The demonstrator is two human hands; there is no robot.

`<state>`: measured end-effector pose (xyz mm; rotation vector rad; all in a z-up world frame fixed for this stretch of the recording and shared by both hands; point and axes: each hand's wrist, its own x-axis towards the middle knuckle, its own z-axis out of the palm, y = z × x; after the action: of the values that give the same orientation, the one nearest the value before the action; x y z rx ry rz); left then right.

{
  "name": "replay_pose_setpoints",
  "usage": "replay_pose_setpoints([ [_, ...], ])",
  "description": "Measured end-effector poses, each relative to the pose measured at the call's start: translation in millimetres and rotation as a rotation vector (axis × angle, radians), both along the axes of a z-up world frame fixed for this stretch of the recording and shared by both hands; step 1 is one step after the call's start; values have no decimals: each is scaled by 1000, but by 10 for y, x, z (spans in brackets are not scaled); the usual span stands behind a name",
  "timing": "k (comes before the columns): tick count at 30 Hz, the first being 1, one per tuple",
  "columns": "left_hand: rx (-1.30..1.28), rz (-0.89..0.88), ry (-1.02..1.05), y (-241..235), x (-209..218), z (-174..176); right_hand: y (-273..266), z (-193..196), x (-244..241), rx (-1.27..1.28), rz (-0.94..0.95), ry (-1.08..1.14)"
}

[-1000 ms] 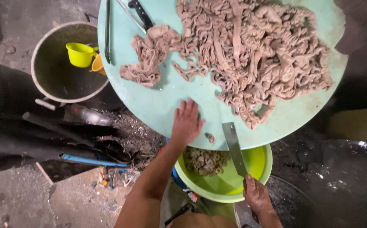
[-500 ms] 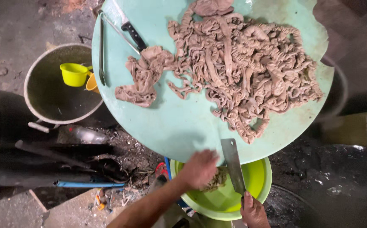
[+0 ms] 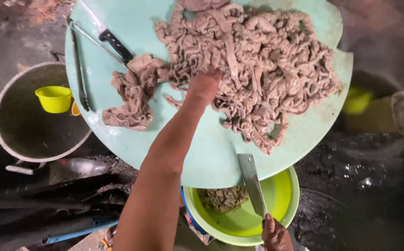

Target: The person chops cleaned animal intestines with a cleaver on a round board and places the pieces into a green bucket.

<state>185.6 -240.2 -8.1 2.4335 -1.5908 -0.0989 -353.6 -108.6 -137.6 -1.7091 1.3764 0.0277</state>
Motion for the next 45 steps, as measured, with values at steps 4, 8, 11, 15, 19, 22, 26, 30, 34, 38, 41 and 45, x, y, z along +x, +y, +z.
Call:
replay_pose_setpoints([
  [4,167,44,-23,-24,89,16,-4,4,12,12,1,-12],
  [8,213,69,74,533,-83,146,-3,74,-68,93,43,10],
  [11,-41,142,207,1241,-515,178,-61,75,-72,93,76,56],
  [15,-58,345,478,2063,-1061,21,-163,73,-23,70,78,30],
  [19,-213,559,676,2473,-1299,-169,-317,208,-24,-293,430,-132],
  [22,-457,838,1067,2579,-1299,-185,-363,387,23,210,170,130],
  [26,-736,1101,1285,2481,-1053,58,-340,677,186,98,153,93],
  [30,-998,1120,1367,2587,-802,402,-303,835,230,344,13,102],
  [34,-845,1303,1568,2487,-893,423,-306,744,237,327,57,61],
  [38,-690,1119,1942,2054,-1455,152,-247,725,174,122,159,-74],
  [41,-657,1099,2075,1539,-1792,68,-214,850,199,446,-135,-40],
  [45,-417,1027,1905,1214,-2045,90,-111,1025,267,516,-317,-131],
])
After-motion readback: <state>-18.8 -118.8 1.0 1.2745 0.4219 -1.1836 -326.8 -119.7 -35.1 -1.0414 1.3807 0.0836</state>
